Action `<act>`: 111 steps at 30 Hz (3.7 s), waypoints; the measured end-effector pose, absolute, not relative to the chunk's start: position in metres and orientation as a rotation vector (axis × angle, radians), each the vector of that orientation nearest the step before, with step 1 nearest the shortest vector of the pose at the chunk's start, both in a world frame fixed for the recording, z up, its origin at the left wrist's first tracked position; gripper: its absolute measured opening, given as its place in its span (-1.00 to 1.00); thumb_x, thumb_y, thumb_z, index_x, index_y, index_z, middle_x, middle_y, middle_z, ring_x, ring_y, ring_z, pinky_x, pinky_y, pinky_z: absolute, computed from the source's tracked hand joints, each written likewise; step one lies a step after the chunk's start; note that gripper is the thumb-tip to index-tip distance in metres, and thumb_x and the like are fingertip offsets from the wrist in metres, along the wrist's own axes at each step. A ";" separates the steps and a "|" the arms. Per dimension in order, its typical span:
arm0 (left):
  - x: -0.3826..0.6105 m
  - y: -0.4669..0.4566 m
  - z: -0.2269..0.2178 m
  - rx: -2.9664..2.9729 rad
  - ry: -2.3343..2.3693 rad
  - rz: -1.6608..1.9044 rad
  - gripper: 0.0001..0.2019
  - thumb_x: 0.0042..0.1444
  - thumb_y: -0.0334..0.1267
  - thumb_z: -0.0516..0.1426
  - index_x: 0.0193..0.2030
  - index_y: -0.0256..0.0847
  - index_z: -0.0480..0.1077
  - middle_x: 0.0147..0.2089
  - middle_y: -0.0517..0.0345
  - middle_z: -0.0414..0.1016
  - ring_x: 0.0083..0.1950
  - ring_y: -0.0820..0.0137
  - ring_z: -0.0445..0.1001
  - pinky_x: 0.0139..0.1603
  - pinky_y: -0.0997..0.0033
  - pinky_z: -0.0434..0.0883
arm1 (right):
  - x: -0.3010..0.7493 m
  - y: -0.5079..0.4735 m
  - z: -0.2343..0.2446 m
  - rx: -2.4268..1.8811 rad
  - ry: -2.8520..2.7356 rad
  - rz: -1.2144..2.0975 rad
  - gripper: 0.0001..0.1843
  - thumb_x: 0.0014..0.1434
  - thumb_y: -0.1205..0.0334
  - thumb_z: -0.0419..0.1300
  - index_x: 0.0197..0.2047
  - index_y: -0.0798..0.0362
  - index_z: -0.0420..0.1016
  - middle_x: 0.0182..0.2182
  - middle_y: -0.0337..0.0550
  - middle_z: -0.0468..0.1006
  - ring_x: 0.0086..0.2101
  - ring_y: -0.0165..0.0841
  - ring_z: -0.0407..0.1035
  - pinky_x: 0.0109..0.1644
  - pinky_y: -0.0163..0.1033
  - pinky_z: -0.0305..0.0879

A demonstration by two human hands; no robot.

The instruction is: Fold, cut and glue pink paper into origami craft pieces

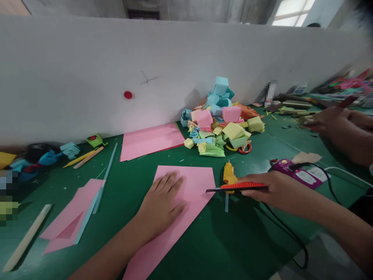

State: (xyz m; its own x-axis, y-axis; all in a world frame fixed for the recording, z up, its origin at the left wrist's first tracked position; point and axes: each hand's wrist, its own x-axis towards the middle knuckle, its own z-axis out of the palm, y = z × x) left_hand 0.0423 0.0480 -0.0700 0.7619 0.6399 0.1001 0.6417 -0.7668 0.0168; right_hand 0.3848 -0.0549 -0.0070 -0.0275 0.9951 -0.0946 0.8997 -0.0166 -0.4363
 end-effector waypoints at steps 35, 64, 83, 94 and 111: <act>0.039 0.059 -0.081 -2.879 -0.975 -0.238 -0.34 0.40 0.12 -0.08 0.54 -0.08 -0.04 0.55 0.02 0.00 0.51 0.05 0.07 0.44 -0.07 0.11 | 0.391 -0.061 0.019 -2.024 -2.068 0.657 -0.64 0.27 0.02 0.17 0.07 -0.16 0.62 -0.21 -0.18 0.71 -0.31 -0.21 0.54 -0.28 -0.23 0.32; 0.039 0.058 -0.081 -2.899 -0.980 -0.268 -0.34 0.40 0.12 -0.07 0.54 -0.05 -0.04 0.54 0.03 0.01 0.51 0.04 0.07 0.45 -0.07 0.10 | 0.405 -0.064 0.017 -1.998 -2.065 0.638 -0.65 0.27 -0.07 0.18 0.05 -0.28 0.64 -0.13 -0.25 0.71 -0.25 -0.19 0.56 -0.20 -0.22 0.40; 0.014 0.082 -0.042 -2.950 -0.541 -0.211 -0.59 0.41 0.05 -0.03 0.28 0.09 0.39 0.50 0.11 0.13 0.46 0.09 0.18 0.43 -0.03 0.07 | 0.386 -0.058 0.002 -1.789 -1.776 0.520 -0.57 0.36 -0.13 0.05 0.01 -0.04 0.55 -0.11 -0.13 0.64 -0.17 -0.18 0.51 -0.16 -0.20 0.38; 0.015 0.022 -0.030 -3.004 -0.453 -0.101 -0.52 0.34 -0.06 0.11 0.37 0.06 0.28 0.48 0.18 0.19 0.41 0.11 0.25 0.36 0.03 0.20 | 0.323 -0.061 -0.038 -1.662 -1.677 0.659 -0.57 0.46 0.00 -0.09 0.31 -0.09 0.22 -0.10 -0.12 0.55 -0.26 -0.27 0.45 -0.18 -0.16 0.33; 0.016 -0.027 -0.032 -2.990 -0.467 -0.060 -0.41 0.10 -0.39 0.06 0.31 -0.13 0.35 0.40 0.08 0.33 0.22 0.09 0.47 0.13 0.04 0.48 | 0.345 -0.027 -0.049 -1.963 -1.840 0.225 -0.61 0.32 0.23 0.04 0.19 -0.01 0.38 -0.29 -0.14 0.62 -0.41 -0.25 0.45 -0.39 -0.22 0.14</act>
